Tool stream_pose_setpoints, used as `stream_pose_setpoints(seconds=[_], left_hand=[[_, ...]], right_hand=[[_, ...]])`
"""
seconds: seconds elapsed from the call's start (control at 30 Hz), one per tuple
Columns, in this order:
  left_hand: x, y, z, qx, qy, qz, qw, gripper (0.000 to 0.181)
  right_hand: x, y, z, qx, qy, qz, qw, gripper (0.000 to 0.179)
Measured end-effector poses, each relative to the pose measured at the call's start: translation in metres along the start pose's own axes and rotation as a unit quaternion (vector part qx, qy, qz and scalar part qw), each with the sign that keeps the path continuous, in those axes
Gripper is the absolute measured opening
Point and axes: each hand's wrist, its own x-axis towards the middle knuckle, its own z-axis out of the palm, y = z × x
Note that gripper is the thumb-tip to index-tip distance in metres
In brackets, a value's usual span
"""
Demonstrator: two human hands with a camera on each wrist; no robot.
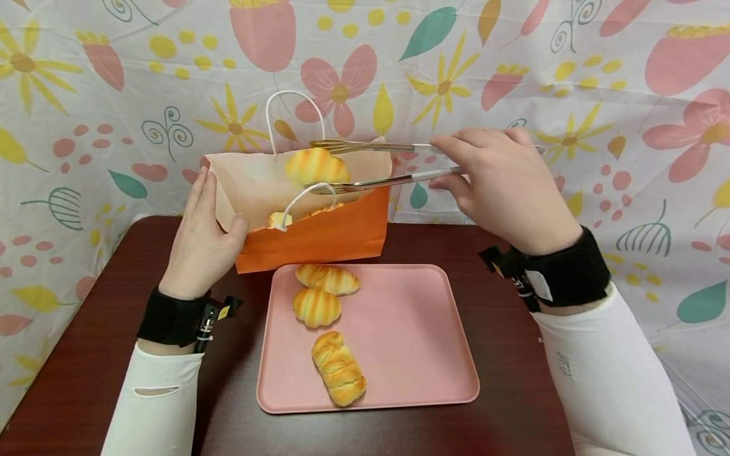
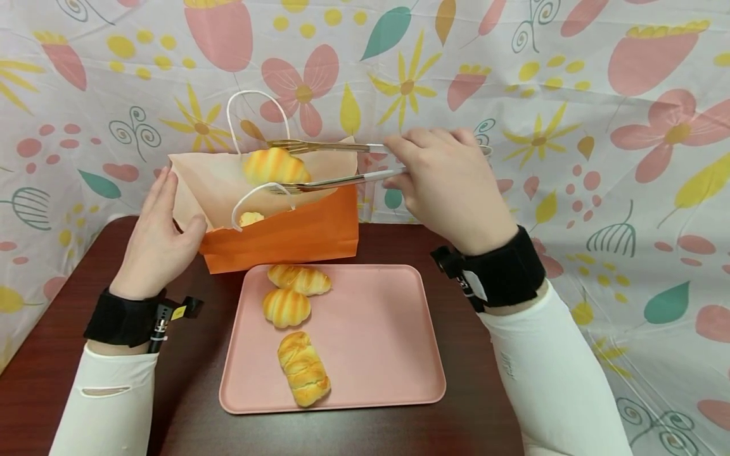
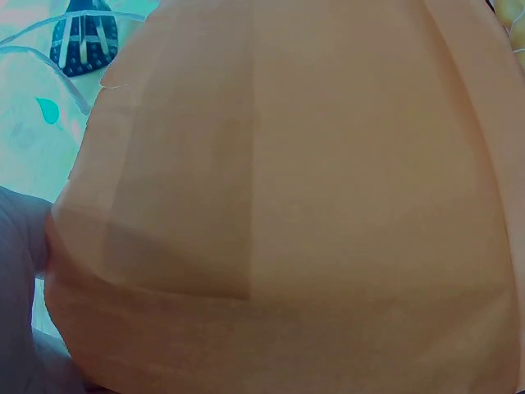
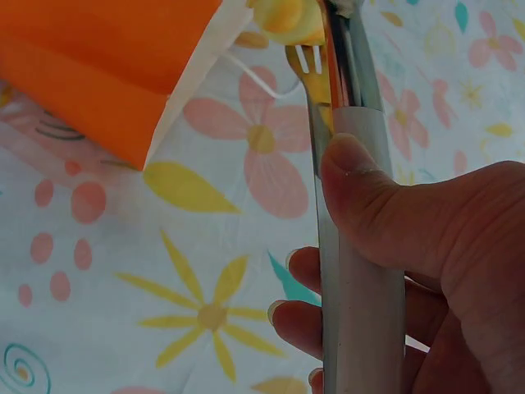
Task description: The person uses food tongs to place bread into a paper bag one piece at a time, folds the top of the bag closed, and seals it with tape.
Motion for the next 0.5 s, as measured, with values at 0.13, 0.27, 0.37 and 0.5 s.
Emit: stream_pose_setpoints(seconds=[0.13, 0.27, 0.37, 0.5], left_hand=[[0.0, 0.0, 0.0, 0.0, -0.001, 0.002, 1.0, 0.079], [0.0, 0.001, -0.001, -0.001, -0.003, 0.003, 1.0, 0.079], [0.0, 0.001, -0.001, -0.001, -0.002, 0.002, 1.0, 0.08], [0.001, 0.001, 0.0, -0.003, 0.001, 0.002, 1.0, 0.08]], right_hand=[[0.014, -0.007, 0.005, -0.005, -0.022, -0.018, 0.9996, 0.05], [0.026, -0.015, 0.011, 0.003, -0.043, -0.028, 0.9987, 0.048], [0.035, -0.022, 0.016, 0.01, -0.063, -0.029, 0.9975, 0.045], [0.048, -0.03, 0.025, -0.007, -0.083, -0.042, 0.9957, 0.043]])
